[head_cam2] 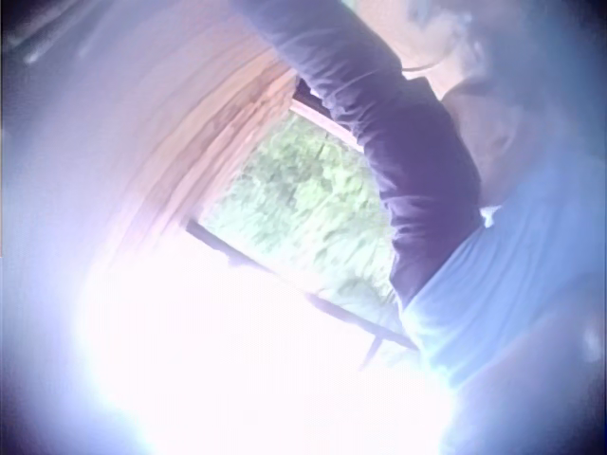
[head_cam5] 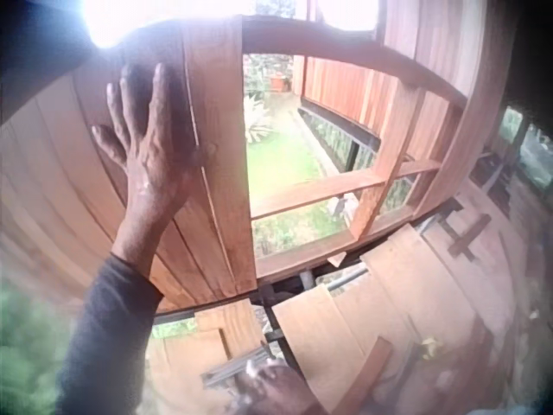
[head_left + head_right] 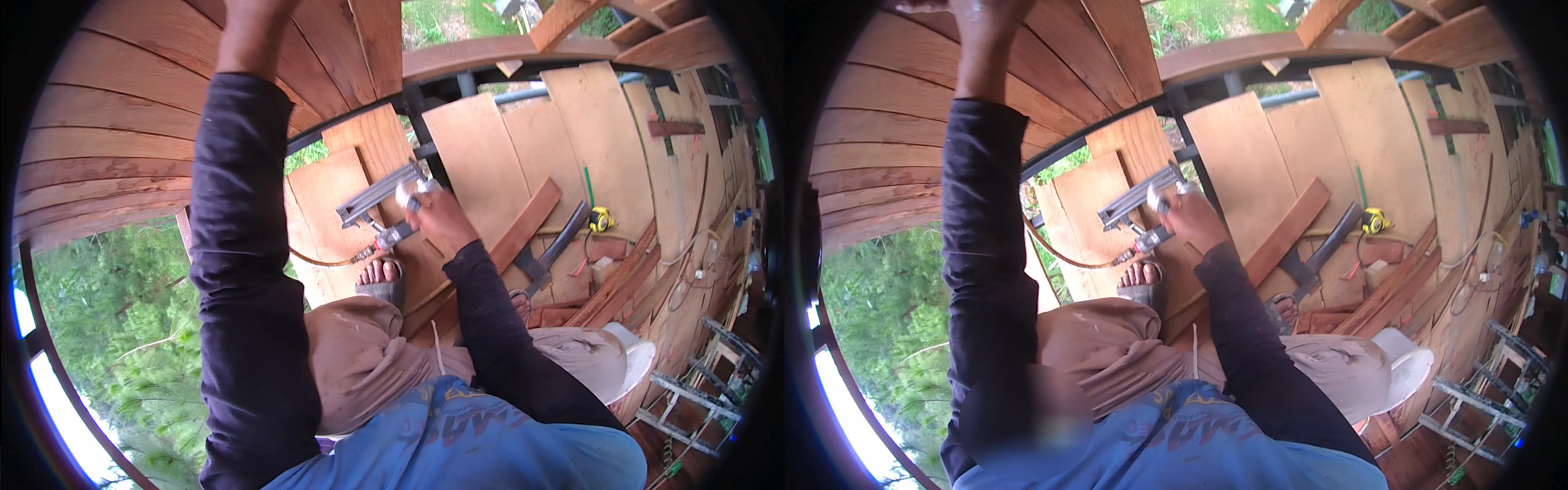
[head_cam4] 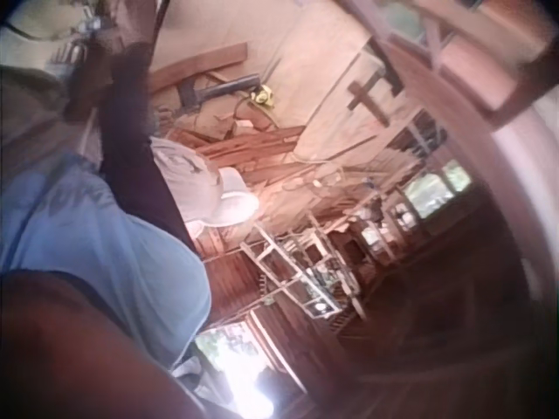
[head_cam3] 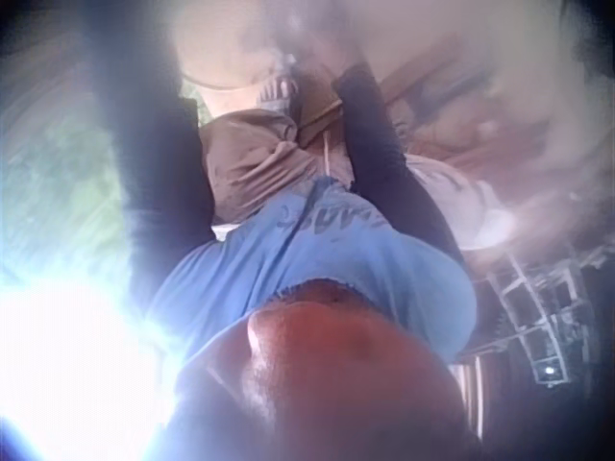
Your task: The person installs wooden planks onto a curved wooden structure using a pneumatic nail gun. They position each plank, secure it with nails, and occasionally use a hammer to adjust the fit.
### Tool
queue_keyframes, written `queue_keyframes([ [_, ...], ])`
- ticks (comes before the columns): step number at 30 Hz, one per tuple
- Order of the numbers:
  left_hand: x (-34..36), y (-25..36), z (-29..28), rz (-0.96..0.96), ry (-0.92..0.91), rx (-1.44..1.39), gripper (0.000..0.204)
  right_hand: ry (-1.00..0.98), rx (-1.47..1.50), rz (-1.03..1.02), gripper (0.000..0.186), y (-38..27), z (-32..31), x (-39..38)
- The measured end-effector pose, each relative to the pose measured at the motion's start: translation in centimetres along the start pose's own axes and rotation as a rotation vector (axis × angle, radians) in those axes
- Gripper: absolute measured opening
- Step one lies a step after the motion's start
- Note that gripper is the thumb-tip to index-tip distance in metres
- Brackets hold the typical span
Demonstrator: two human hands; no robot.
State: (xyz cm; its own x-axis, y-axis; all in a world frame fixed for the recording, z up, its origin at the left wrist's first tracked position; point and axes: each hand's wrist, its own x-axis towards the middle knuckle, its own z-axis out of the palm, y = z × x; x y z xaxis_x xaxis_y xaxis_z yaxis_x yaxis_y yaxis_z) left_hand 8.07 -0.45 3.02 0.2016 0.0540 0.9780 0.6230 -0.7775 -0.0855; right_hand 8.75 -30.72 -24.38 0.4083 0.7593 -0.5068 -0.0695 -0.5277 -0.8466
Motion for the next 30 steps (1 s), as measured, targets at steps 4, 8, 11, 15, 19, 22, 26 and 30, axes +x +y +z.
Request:
queue_keyframes([
  [4,0.1,1.8,-0.9,-0.096,-0.103,-0.077,0.097,0.194,0.472,-0.560,0.033,-15.6,-4.7,2.0],
  [8,1.3,1.8,-2.0,-0.195,-0.196,-0.100,0.102,0.117,0.138,-0.934,0.056,-28.6,-7.4,3.9],
  [11,1.5,1.4,-2.4,-0.217,-0.243,-0.156,0.102,-0.012,0.357,-0.795,0.053,-31.8,-6.6,6.4],
  [15,2.1,-0.4,-4.9,-0.116,-0.393,-0.140,0.101,0.042,0.493,-0.729,0.060,-32.3,-5.6,7.3],
  [19,-2.5,-6.0,-10.5,-0.100,-0.323,-0.400,0.075,0.020,0.444,-0.743,0.058,-32.1,-6.5,6.4],
  [22,-11.4,-13.7,-15.2,-0.326,-0.415,-0.312,0.057,-0.021,0.485,-0.726,0.052,-32.3,-6.6,6.8],
  [26,-27.9,-23.9,-22.8,-0.871,-0.512,-0.079,0.048,-0.072,0.382,-0.781,0.059,-31.5,-7.4,8.2],
  [30,-45.1,-30.7,-35.7,-1.461,-0.645,0.414,0.052,-0.384,0.387,-0.909,0.065,-31.2,-9.5,9.1],
])
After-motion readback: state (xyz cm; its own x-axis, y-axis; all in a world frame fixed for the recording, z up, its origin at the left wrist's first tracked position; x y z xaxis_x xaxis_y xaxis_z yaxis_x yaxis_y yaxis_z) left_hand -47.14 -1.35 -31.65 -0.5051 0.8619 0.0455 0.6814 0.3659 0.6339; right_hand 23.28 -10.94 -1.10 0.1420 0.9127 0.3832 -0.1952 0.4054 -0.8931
